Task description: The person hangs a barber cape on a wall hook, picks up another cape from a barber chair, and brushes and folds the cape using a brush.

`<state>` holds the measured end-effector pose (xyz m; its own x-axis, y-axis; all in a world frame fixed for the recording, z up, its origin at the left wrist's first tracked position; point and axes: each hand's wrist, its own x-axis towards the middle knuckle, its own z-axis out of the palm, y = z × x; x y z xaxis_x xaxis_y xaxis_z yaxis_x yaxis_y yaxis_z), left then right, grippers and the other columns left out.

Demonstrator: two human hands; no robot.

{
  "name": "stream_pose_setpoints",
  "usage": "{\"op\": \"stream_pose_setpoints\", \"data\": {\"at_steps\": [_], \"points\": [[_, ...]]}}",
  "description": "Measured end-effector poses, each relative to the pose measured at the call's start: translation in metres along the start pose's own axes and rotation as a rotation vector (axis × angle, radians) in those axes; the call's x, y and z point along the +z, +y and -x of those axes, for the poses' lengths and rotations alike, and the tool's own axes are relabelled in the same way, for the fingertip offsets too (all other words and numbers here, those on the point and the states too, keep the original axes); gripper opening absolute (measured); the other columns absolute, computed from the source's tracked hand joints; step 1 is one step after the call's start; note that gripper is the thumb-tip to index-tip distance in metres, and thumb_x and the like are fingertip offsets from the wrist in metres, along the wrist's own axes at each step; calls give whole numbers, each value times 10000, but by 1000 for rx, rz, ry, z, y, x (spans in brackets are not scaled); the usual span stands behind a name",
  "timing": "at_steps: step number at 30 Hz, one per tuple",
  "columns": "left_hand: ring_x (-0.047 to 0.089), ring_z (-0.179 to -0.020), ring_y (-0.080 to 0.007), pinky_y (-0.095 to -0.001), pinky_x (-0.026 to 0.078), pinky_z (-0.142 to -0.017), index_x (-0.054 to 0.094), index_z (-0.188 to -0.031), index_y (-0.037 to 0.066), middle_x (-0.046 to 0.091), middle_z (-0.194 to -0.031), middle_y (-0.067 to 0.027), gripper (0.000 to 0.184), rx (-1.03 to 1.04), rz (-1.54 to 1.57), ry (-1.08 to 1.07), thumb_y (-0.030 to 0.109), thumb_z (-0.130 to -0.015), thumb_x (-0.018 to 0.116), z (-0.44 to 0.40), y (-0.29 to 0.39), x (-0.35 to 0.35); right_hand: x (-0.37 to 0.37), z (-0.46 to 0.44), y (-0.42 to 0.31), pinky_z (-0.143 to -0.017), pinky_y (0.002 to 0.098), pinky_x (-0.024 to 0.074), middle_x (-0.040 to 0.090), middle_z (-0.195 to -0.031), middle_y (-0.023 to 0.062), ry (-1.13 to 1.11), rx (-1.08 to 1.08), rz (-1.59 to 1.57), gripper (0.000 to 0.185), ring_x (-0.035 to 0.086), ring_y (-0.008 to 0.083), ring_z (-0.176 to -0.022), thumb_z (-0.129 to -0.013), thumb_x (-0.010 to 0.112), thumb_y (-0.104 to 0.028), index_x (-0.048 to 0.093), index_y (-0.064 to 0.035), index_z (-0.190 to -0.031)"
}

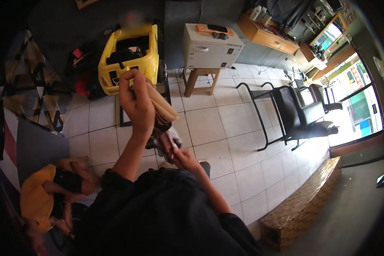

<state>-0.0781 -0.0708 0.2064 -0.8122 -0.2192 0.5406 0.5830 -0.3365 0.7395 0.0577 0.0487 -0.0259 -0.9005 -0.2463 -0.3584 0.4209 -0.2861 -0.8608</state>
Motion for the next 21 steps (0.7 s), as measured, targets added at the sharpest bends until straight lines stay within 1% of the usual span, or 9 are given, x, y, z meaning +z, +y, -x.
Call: {"op": "stream_pose_setpoints", "data": {"at_steps": [1, 3, 6, 9, 10, 12, 15, 19, 21], "points": [[422, -629, -16, -177, 354, -546, 476, -912, 30, 471, -717, 26, 96, -26, 30, 28, 125, -920, 488, -1, -2, -3, -11, -5, 22, -422, 279, 375, 530, -556, 33, 197, -3, 489, 462, 494, 146, -444, -916, 464, -414, 588, -8, -732], [452, -619, -36, -181, 379, -551, 474, -890, 54, 468, -708, 21, 148, -106, 119, 127, 194, -936, 472, -7, 7, -8, -51, -1, 85, -614, 385, 477, 641, -697, 172, 308, 93, 1006, 452, 637, 285, -687, -898, 475, -411, 648, 2, -844], [469, -568, -76, -216, 406, -550, 467, -852, 70, 492, -709, -7, 180, -246, 278, 228, 225, -940, 440, -19, 23, -14, -76, 27, 110, -688, 424, 474, 641, -809, 211, 394, 478, 1284, 441, 627, 365, -806, -881, 481, -426, 666, -26, -895], [448, -542, -86, -231, 398, -547, 465, -834, 59, 486, -671, -14, 168, -202, 299, -49, 192, -925, 417, -24, 22, -31, -96, 32, 108, -727, 427, 470, 637, -816, 225, 491, 277, 1025, 466, 630, 347, -806, -870, 494, -435, 657, 2, -884], [431, -531, -89, -233, 378, -542, 474, -793, 45, 460, -621, -8, 186, -241, 344, -88, 168, -908, 394, -22, 15, -33, -96, 28, 99, -565, 375, 476, 610, -656, 166, 536, 122, 949, 510, 599, 249, -591, -888, 456, -469, 624, 0, -781], [423, -529, -77, -225, 360, -530, 480, -762, 41, 447, -602, 1, 189, -195, 278, -143, 150, -900, 412, -14, 11, -27, -91, 12, 63, -447, 302, 395, 503, -551, 84, 467, -55, 594, 527, 487, 158, -480, -901, 410, -511, 540, -38, -708], [410, -530, -49, -206, 325, -496, 486, -708, 35, 440, -600, 13, 229, -156, 145, -170, 132, -912, 445, 0, 8, -12, -2, 21, -63, -351, 195, 209, 318, -481, -34, 264, -82, -203, 538, 310, 44, -387, -909, 323, -576, 392, -114, -642], [394, -511, -52, -205, 309, -475, 432, -674, 52, 425, -575, 9, 310, -93, 136, -138, 191, -950, 418, 4, 11, 7, 40, 15, -89, -391, 217, 288, 394, -556, -5, -109, -471, -51, 458, 343, 77, -429, -944, 328, -480, 461, -57, -828], [368, -493, -70, -229, 289, -467, 375, -655, 79, 384, -542, -1, 354, -82, 161, -70, 243, -968, 378, 1, 22, 15, 51, 2, -61, -413, 213, 297, 381, -548, -16, -71, -418, -238, 431, 356, 73, -446, -957, 340, -435, 467, -65, -777]]}}
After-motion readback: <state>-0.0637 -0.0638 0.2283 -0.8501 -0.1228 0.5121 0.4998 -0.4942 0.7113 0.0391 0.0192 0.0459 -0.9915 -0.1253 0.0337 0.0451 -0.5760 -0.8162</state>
